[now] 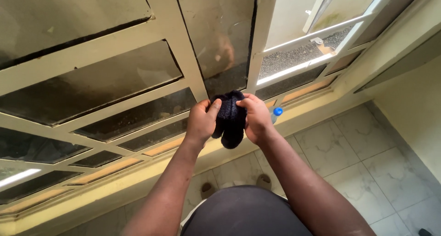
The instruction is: Cleaning the surfaces and crevices of a window frame with a cloth.
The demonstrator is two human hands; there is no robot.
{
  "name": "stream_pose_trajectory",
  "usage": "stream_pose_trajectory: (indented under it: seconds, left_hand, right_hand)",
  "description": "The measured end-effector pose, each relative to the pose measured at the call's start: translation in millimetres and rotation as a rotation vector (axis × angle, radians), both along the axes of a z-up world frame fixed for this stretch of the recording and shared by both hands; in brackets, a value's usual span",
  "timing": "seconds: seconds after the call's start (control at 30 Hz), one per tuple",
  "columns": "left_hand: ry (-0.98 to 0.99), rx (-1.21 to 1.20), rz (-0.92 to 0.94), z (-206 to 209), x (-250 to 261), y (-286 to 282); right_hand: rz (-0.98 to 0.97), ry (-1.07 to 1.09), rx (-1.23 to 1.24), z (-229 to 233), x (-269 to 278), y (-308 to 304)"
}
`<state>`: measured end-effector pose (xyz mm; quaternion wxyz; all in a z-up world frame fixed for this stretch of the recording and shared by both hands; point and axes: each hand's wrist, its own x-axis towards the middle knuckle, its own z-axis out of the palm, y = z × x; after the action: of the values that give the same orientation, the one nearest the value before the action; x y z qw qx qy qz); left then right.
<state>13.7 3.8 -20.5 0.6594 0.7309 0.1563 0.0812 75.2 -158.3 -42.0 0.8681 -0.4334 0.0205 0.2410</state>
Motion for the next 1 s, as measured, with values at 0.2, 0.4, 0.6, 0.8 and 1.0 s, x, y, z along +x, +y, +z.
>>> stream_pose_trajectory:
  seconds: [0.2,0.4,0.6,0.8,1.0]
  left_hand:
    - [-0.040,-0.373,-0.071,-34.1,11.1,3.6]
    - [0.153,-0.589,0.022,2.7,10.1,-1.1]
    - [0.157,-0.402,0.141,-26.9,18.5,3.8]
    - [-0.007,0.417,0.317,7.3,4.9,-12.2]
    - [-0.575,1.038,0.429,39.8,-19.2,11.1]
  right_hand:
    - [0.294,0.017,0.027,22.5,-21.1,-11.0]
    - [0.383,0.132,0.246,0.5,-21.3,-9.8]
    - [0.372,0.115,0.189,-2.6,-22.9,-8.0]
    - [0.361,0.116,0.225,-21.1,-21.0,-8.5]
    - [-0.071,0.364,-0.115,27.3,-4.6,1.6]
